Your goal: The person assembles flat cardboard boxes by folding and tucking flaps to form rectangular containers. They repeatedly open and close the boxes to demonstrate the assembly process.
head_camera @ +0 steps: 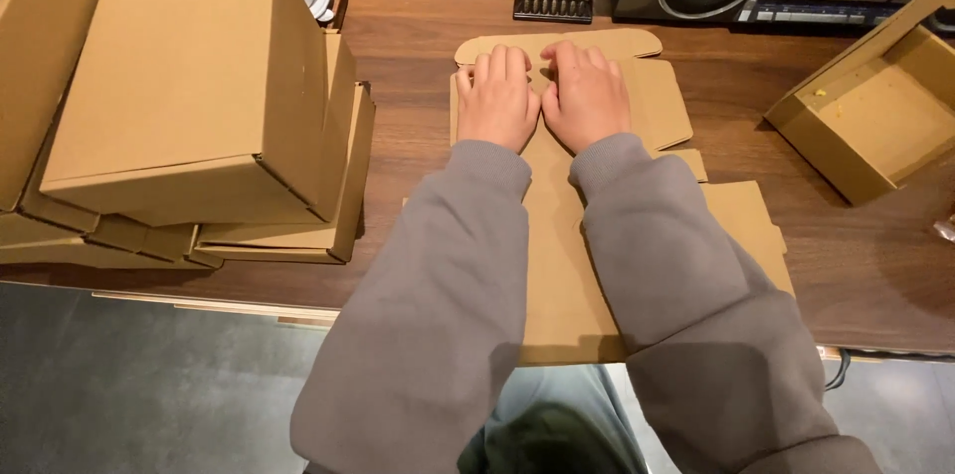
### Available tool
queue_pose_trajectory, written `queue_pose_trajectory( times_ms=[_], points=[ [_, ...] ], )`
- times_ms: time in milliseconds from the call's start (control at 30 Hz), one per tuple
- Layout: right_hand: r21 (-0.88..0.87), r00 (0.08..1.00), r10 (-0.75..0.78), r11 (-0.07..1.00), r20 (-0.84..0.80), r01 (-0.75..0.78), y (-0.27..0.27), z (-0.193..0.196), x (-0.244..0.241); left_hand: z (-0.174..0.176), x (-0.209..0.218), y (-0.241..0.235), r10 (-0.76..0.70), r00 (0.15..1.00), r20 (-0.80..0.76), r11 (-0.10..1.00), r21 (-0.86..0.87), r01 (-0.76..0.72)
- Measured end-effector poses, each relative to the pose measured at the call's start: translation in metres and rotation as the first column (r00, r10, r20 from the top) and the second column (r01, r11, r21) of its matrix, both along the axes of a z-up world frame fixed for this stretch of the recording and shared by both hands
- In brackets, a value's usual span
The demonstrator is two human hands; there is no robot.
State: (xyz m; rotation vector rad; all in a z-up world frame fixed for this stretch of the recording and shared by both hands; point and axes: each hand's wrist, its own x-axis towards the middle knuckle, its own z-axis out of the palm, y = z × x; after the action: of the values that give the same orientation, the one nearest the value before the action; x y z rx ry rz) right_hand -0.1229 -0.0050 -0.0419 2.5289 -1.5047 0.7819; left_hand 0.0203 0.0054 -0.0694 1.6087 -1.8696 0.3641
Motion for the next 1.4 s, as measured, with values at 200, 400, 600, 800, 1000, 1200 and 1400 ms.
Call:
queue_pose_trajectory(
  times_ms=[200, 400, 600, 800, 1000, 1200, 1400],
  points=[
    [0.046, 0.993, 0.036, 0.998, 0.116, -0.041, 0.013, 0.016, 0.008, 0.023, -0.006, 0.016, -0.039, 0.999, -0.025, 0.997, 0.072, 0.041],
    [0.058, 0.996, 0.051, 0.997, 0.079, -0.055, 0.006, 0.011, 0.006, 0.025, -0.005, 0.016, -0.083, 0.991, -0.105, 0.985, 0.142, 0.098],
    [0.079, 0.999, 0.049, 0.996, 0.014, -0.05, 0.0, 0.002, 0.006, 0.029, -0.008, 0.017, -0.066, 0.995, -0.075, 0.986, 0.151, 0.077],
    [0.08, 1.0, -0.007, 0.997, -0.006, 0.008, 0.003, 0.007, 0.01, 0.017, -0.014, 0.01, 0.065, 0.994, 0.084, 0.995, -0.084, -0.058],
    [0.056, 0.995, -0.097, 0.994, 0.026, 0.095, 0.001, 0.004, 0.008, 0.022, -0.01, 0.014, 0.151, 0.982, 0.111, 0.969, -0.211, -0.125],
    [-0.022, 0.987, -0.157, 0.987, 0.042, 0.158, -0.005, -0.003, -0.004, 0.032, 0.003, 0.019, 0.109, 0.99, 0.09, 0.99, -0.1, -0.1],
    [0.003, 0.981, -0.181, 0.983, 0.075, 0.181, -0.005, 0.006, -0.026, 0.037, 0.008, 0.021, 0.139, 0.986, 0.087, 0.99, -0.031, -0.136]
  ],
)
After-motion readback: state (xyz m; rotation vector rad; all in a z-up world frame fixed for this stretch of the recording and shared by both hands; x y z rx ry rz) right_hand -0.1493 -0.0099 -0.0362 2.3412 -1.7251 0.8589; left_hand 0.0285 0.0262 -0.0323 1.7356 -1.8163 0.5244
